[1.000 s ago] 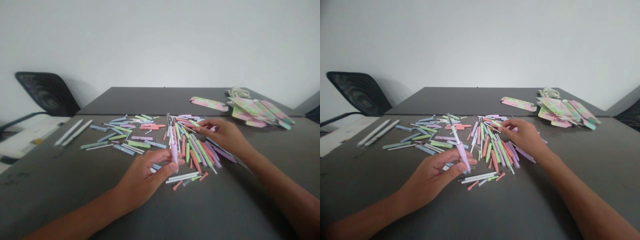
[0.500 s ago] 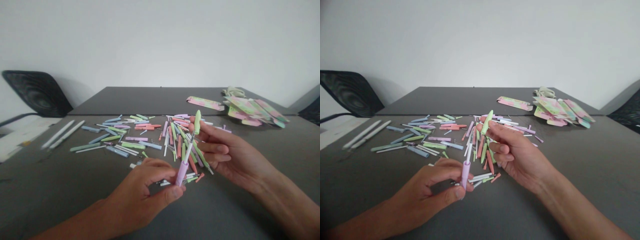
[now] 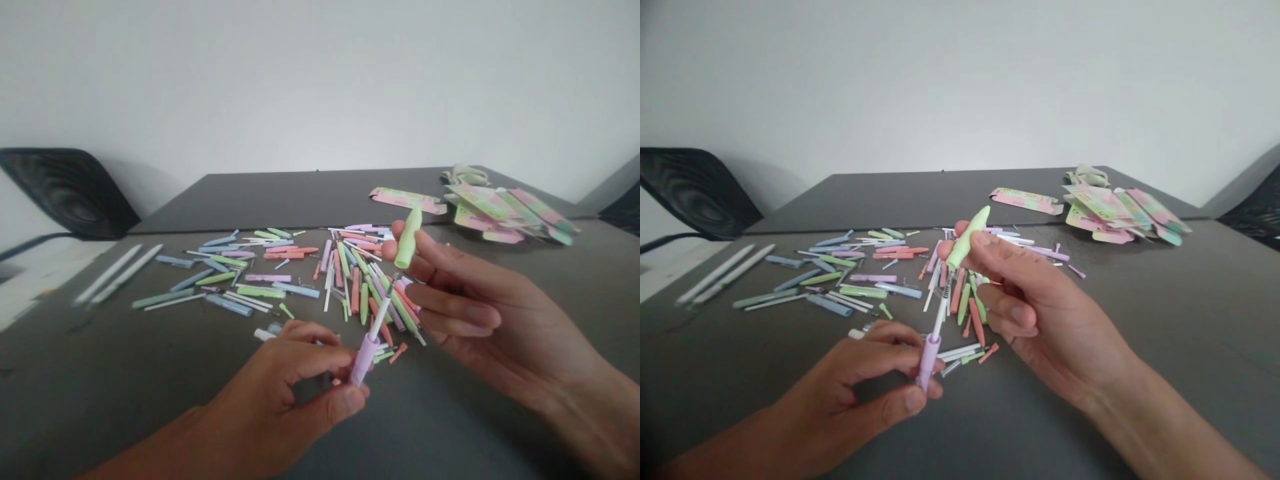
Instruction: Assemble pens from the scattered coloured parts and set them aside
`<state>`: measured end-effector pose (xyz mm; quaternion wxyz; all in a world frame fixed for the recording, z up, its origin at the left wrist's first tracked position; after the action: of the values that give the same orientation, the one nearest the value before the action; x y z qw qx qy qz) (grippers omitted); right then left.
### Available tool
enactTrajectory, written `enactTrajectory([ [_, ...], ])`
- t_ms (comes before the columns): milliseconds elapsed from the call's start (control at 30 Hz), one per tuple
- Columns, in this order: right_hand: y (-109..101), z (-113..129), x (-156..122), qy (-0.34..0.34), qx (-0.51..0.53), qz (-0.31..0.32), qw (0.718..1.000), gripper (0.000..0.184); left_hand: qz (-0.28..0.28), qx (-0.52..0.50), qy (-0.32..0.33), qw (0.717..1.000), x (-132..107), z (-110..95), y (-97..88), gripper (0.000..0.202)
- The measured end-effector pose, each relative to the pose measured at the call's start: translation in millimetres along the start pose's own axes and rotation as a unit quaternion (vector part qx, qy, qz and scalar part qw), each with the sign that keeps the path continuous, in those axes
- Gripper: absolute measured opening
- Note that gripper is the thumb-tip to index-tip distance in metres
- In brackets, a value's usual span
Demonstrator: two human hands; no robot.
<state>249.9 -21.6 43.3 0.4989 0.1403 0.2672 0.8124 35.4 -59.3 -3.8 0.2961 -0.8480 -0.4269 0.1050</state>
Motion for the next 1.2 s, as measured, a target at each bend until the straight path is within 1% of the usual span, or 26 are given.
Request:
enactTrajectory([
  [133, -0.1, -1.3, 0.5, -0.014, -0.053, 0.000, 0.998, 0.031, 0.000, 0.000, 0.001, 1.000, -1.0, -1.1, -1.3, 0.020],
  [300, 0.3, -0.9, 1.5, -0.031, -0.081, -0.001, 0.996, 0.027, 0.002, -0.001, 0.000, 1.000, -2.3, -2.7, -2.1, 0.020],
  [400, 0.1, -0.6, 2.6, -0.034, -0.097, -0.005, 0.995, 0.028, 0.001, -0.002, -0.004, 1.000, -2.1, -2.6, -2.0, 0.021],
  [533, -0.4, 0.7, 3.5, -0.047, -0.108, -0.005, 0.993, 0.020, 0.002, -0.006, -0.003, 1.000, -1.5, -2.5, -1.8, 0.020],
  [767, -4.0, -0.1, 3.0, -0.060, -0.161, -0.013, 0.985, 0.022, 0.007, -0.006, -0.009, 1.000, -1.4, -4.7, -3.4, 0.022],
  [900, -5.9, -0.9, 4.1, -0.070, -0.198, -0.022, 0.977, 0.037, 0.014, -0.008, -0.008, 1.000, -1.8, -5.6, -3.4, 0.022],
  [933, -6.3, -0.9, 4.4, -0.075, -0.207, -0.025, 0.975, 0.036, 0.011, -0.009, -0.010, 1.000, -2.0, -5.7, -3.4, 0.021],
  [1067, -7.6, -1.2, 5.0, -0.091, -0.238, -0.014, 0.967, 0.021, -0.001, -0.013, -0.010, 1.000, -2.3, -5.9, -3.8, 0.020],
  [1200, -9.4, -4.5, 5.5, -0.083, -0.249, 0.004, 0.965, 0.021, -0.024, -0.025, -0.010, 0.999, -2.3, -4.6, -5.5, 0.019],
])
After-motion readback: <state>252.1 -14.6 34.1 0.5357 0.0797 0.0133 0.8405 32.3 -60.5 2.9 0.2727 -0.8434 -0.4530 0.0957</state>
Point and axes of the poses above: each hand's wrist, its own x-axis towards the middle knuckle, its own y-axis out of the palm, z = x × y, the point moved 2 cm from there along x, towards the middle knuckle
